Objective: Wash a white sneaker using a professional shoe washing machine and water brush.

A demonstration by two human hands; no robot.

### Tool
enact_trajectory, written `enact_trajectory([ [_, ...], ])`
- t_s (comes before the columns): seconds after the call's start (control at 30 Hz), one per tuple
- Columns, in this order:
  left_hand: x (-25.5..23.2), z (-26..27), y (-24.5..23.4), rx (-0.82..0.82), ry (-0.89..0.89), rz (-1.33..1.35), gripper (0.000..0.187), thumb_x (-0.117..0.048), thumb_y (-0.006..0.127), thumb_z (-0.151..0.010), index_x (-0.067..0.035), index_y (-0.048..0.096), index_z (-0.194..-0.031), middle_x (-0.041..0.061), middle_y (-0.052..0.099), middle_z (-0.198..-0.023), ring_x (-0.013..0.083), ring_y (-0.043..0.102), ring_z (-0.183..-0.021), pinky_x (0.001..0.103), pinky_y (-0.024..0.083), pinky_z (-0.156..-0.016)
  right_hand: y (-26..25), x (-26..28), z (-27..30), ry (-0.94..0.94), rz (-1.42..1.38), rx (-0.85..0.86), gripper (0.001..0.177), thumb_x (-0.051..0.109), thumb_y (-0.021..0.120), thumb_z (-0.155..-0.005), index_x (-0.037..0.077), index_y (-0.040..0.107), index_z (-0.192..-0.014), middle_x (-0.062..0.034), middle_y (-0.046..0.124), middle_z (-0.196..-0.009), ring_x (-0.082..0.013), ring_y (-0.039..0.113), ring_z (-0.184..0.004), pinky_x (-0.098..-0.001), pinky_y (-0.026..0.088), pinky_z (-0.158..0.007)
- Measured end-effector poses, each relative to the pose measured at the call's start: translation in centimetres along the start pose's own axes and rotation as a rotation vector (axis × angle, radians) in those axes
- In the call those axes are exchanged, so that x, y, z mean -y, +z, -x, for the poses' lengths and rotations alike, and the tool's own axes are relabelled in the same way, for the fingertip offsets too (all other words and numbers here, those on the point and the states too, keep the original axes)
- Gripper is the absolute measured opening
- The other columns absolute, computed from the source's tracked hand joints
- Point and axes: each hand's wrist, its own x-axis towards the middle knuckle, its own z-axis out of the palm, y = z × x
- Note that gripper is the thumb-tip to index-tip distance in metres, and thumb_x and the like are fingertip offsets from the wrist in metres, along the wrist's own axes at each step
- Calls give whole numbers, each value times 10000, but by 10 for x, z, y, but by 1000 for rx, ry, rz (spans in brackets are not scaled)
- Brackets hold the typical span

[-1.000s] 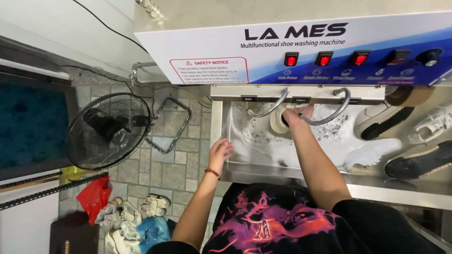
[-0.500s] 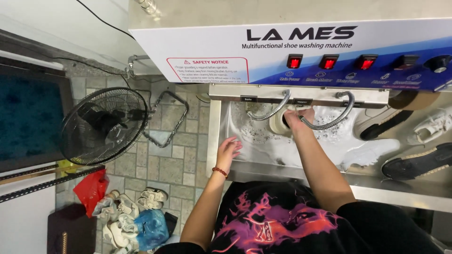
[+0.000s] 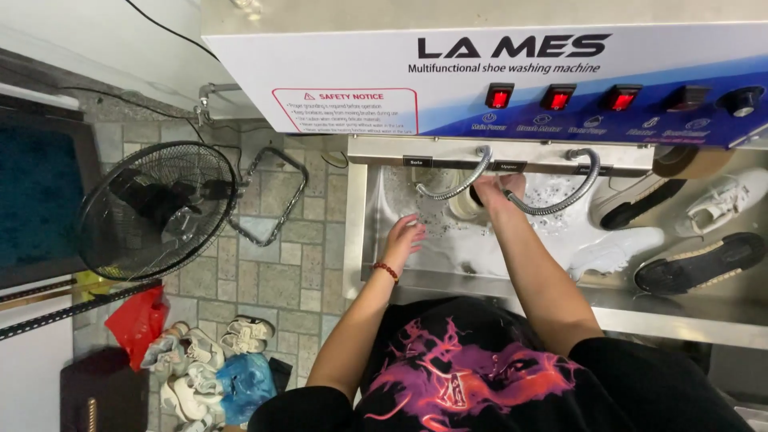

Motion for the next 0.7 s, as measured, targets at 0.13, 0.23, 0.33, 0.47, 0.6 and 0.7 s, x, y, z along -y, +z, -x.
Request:
enact_trajectory([
  [0.13, 5, -39, 29, 44, -97, -9, 552, -362, 598, -967, -159, 476, -1465, 104, 601, -1385, 244, 600, -1248, 454, 494, -977, 3, -24, 49, -30, 121, -12, 369, 265, 392, -1107, -11, 620, -1195, -152, 723, -1114, -233, 696, -1046, -392, 591, -940],
  [0.23, 22, -66, 50, 103, -151, 182, 573, -445, 483, -1007, -220, 357, -1518, 62, 511, -1505, 209, 508, -1332, 454, 434, -1013, -48, -3, 36, 270, 198, 371, 440, 405, 410, -1040, 65, 673, -1132, -97, 746, -1056, -234, 674, -942, -402, 550, -770],
  [0.33, 30, -98, 66, 428, -123, 638, 587, -468, 423, -1078, -78, 463, -1514, 118, 573, -1490, 258, 567, -1347, 408, 470, -1083, -25, -18, 52, 214, 137, 298, 494, 392, 372, -1070, 31, 675, -1215, -140, 749, -1162, -275, 677, -1050, -425, 533, -792],
  [0.47, 35, -113, 78, 490, -162, 700, 596, -514, 411, -1091, -69, 489, -1481, 108, 592, -1435, 269, 577, -1304, 424, 476, -1089, 26, -55, 87, 15, 272, 39, 503, 387, 338, -1062, 29, 647, -1231, -155, 710, -1254, -300, 660, -1188, -472, 522, -1043],
  [0.6, 11, -110, 81, 449, -183, 642, 661, -588, 433, -1037, -98, 479, -1478, 97, 583, -1444, 259, 584, -1298, 444, 479, -1076, 21, -48, 53, -40, 283, 21, 466, 346, 355, -1081, 6, 630, -1241, -167, 703, -1248, -286, 647, -1203, -447, 502, -1106],
  [0.7, -10, -103, 86, 401, -95, 570, 701, -590, 525, -996, -117, 456, -1510, 86, 545, -1499, 246, 555, -1340, 426, 471, -1090, -12, -20, -5, -33, 309, 119, 498, 339, 344, -1090, -30, 584, -1324, -202, 641, -1328, -267, 583, -1256, -399, 461, -1170],
])
